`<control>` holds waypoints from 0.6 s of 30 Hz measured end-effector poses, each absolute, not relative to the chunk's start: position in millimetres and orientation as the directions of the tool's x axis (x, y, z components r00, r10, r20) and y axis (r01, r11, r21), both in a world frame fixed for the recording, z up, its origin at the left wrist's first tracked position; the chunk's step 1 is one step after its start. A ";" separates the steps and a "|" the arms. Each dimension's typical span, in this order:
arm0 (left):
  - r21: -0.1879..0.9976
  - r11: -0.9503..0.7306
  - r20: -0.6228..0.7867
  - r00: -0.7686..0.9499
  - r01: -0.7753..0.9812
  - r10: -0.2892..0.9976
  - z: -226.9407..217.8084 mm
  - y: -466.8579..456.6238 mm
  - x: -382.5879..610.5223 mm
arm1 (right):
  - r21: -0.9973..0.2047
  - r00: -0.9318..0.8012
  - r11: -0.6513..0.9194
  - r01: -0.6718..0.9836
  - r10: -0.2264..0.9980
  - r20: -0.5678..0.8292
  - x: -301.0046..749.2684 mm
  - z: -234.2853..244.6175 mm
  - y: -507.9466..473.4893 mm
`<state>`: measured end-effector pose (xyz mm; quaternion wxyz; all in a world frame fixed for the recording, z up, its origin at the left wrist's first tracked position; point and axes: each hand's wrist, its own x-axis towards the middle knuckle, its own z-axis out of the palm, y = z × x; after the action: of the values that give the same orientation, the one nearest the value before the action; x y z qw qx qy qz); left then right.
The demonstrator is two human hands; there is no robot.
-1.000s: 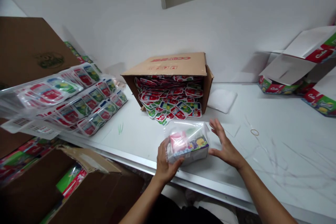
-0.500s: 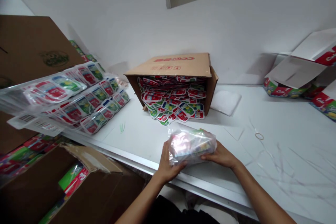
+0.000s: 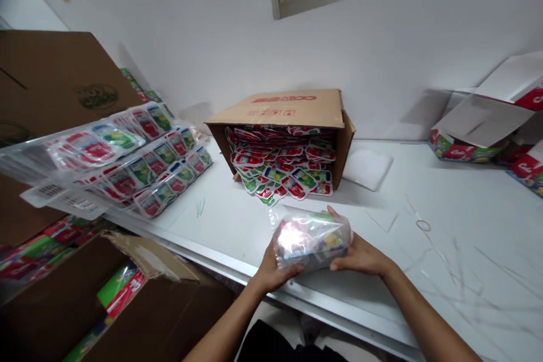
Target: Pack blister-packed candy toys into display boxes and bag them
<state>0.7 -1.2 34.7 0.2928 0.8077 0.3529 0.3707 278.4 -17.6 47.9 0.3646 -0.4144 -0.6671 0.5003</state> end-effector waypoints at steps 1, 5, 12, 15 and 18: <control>0.733 -0.577 0.381 0.486 0.360 0.787 35.1 -0.7 -0.3 | -0.966 -0.381 0.166 0.200 0.921 0.080 277.2 47.7 -17.3; 0.651 -0.607 0.417 0.453 0.455 0.788 44.6 4.1 -2.2 | -0.946 -0.398 0.150 0.287 0.917 0.025 277.0 34.3 -14.5; 0.740 -0.588 0.400 0.489 0.326 0.775 46.2 10.3 0.9 | -0.951 -0.403 0.137 0.276 0.915 0.015 280.4 31.0 -15.8; 0.777 -0.556 0.386 0.473 0.296 0.792 33.1 10.1 2.4 | -0.964 -0.360 0.174 0.201 0.928 0.092 275.5 37.9 -17.6; 0.784 -0.560 0.378 0.508 0.268 0.774 24.5 8.9 0.2 | -0.950 -0.365 0.214 0.225 0.923 0.121 271.2 30.1 -16.6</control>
<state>0.2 8.9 24.5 0.3377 0.8001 0.3256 0.3739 271.2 -16.6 30.1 0.3751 -0.4203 -0.6830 0.4650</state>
